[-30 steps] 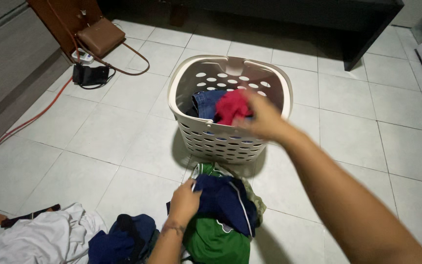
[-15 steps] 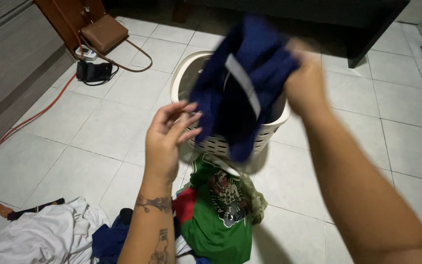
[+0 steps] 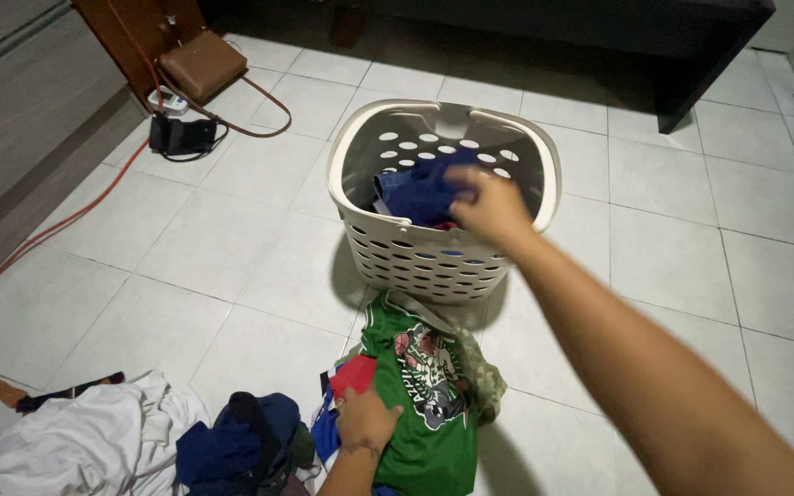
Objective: The person sorts a pile of mixed clothes on the floor into a laundry basket. They pick up individual items, briefly unfold or shake them, and place them into the basket. The person then moves to a second basket and continues sorting clothes into it.
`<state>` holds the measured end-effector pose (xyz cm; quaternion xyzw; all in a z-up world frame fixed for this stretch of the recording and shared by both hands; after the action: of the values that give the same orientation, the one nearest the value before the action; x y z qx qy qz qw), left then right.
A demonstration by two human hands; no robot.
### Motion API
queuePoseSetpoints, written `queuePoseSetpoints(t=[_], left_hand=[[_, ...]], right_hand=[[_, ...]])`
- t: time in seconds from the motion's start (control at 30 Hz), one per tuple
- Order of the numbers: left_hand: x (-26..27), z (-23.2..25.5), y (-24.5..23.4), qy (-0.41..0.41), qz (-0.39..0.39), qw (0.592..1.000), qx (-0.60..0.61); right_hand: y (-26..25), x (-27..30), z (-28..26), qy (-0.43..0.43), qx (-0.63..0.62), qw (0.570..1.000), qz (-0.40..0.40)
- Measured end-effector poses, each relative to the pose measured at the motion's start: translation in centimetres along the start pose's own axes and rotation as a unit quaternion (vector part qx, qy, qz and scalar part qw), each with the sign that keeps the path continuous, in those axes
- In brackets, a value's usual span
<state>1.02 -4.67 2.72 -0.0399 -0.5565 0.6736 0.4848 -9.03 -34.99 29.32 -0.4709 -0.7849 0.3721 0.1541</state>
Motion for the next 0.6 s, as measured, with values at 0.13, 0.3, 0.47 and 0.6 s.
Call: queuePoseSetpoints(t=[0.13,0.3,0.47,0.6], left_hand=[[-1.0,-2.2,1.8,-0.014,0.028,0.999,0.03],[-3.6,-0.6,3.4,0.062,-0.001,0.997,-0.039],[-4.1,9.6,-3.9,0.234,-0.002,0.896,0.378],[-0.3,15.1,-15.5,0.361,-0.016,0.778,0.514]], right_hand=[[8.2,5.7,4.7,0.031,-0.022,0.991,-0.131],[17.3,14.4,9.6,-0.062,0.088,0.938,-0.329],[16.9,17.2,9.8,-0.064,-0.025,0.954,-0.29],[8.6,10.4,5.3,-0.056,-0.057,0.996,-0.036]])
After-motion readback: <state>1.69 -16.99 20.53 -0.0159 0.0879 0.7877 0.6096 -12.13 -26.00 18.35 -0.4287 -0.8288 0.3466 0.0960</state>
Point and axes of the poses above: each hand's wrist, its own x-axis away from the middle knuckle, its own y-axis out of the palm, z = x × y, the point moved 8 cm from there along -x, towards the middle knuckle, and after that the axes turned 1 degree about y, right-handed, at the moved point
